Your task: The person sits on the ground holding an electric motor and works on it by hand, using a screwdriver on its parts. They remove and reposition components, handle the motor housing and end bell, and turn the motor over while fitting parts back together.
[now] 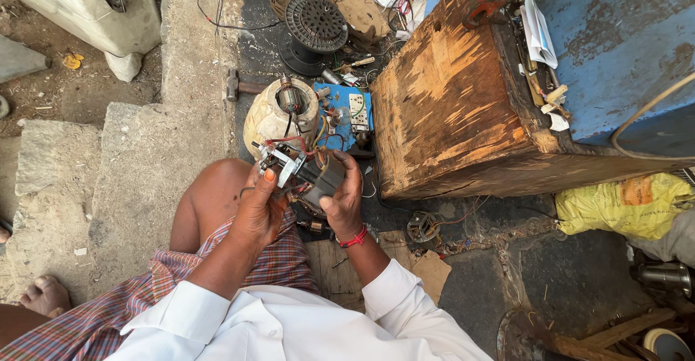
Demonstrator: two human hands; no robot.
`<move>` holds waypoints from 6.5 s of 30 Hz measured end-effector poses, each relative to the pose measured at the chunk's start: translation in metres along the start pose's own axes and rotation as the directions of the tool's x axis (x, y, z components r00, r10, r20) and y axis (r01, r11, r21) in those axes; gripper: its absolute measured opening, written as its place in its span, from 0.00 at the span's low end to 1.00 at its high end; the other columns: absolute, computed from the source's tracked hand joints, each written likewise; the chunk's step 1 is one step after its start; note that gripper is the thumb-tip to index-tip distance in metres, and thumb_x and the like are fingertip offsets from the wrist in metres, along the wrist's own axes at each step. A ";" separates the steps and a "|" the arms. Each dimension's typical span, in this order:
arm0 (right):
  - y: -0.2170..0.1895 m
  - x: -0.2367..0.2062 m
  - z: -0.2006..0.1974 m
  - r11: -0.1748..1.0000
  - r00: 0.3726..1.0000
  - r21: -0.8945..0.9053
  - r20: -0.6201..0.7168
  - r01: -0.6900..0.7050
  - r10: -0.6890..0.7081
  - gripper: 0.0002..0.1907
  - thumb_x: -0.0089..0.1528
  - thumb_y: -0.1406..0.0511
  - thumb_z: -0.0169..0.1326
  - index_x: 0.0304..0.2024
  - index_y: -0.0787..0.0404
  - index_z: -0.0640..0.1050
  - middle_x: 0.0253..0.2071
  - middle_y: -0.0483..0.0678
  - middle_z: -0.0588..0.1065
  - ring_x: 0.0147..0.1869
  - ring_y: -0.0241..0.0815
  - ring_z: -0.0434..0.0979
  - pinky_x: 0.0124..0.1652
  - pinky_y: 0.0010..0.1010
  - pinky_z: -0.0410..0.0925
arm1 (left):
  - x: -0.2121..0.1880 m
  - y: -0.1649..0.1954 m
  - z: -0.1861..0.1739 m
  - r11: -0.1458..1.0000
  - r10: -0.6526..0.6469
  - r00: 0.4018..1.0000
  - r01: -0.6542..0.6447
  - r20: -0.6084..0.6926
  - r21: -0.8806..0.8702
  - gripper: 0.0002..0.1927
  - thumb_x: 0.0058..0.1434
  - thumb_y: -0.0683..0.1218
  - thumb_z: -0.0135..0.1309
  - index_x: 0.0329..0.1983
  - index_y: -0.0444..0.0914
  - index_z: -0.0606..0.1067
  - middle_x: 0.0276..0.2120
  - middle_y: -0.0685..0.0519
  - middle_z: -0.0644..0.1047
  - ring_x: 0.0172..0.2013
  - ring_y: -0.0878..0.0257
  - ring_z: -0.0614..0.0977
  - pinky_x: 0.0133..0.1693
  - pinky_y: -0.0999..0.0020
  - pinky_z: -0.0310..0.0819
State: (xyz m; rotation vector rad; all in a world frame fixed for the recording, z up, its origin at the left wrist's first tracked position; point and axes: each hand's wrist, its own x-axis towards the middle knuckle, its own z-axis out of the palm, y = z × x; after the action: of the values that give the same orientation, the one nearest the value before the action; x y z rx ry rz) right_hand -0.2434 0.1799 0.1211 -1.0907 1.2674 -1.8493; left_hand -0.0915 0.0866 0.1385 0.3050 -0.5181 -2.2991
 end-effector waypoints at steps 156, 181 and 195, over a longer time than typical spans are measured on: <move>-0.033 -0.022 0.009 0.976 0.975 -0.212 0.199 -0.056 0.099 0.56 0.55 0.58 0.72 0.74 0.69 0.54 0.69 0.58 0.66 0.74 0.48 0.69 0.71 0.41 0.66 | -0.013 0.023 -0.002 0.872 -0.003 0.998 -0.028 0.062 0.488 0.55 0.48 0.47 0.72 0.75 0.36 0.54 0.64 0.46 0.68 0.65 0.55 0.70 0.66 0.60 0.64; -0.030 -0.023 0.049 0.997 0.992 0.047 0.113 0.057 -0.062 0.54 0.57 0.62 0.72 0.76 0.64 0.53 0.73 0.54 0.62 0.77 0.45 0.65 0.75 0.39 0.62 | -0.028 0.021 0.010 0.972 -0.010 1.000 0.010 0.000 0.233 0.56 0.45 0.55 0.75 0.73 0.36 0.58 0.61 0.47 0.70 0.62 0.53 0.73 0.64 0.57 0.67; -0.021 -0.023 0.056 0.978 0.992 -0.168 0.043 0.124 -0.118 0.54 0.55 0.60 0.73 0.76 0.69 0.58 0.74 0.55 0.63 0.80 0.45 0.64 0.77 0.38 0.60 | -0.007 -0.008 -0.060 0.992 0.013 1.000 -0.014 0.011 0.124 0.50 0.50 0.57 0.70 0.73 0.37 0.61 0.64 0.50 0.71 0.63 0.55 0.73 0.62 0.57 0.68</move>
State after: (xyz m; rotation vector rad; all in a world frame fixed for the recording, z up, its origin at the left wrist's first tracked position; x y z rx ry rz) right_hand -0.1840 0.1830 0.1449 -1.3112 1.3880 -1.8287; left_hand -0.0698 0.0798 0.0816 0.3498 -0.6680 -2.2606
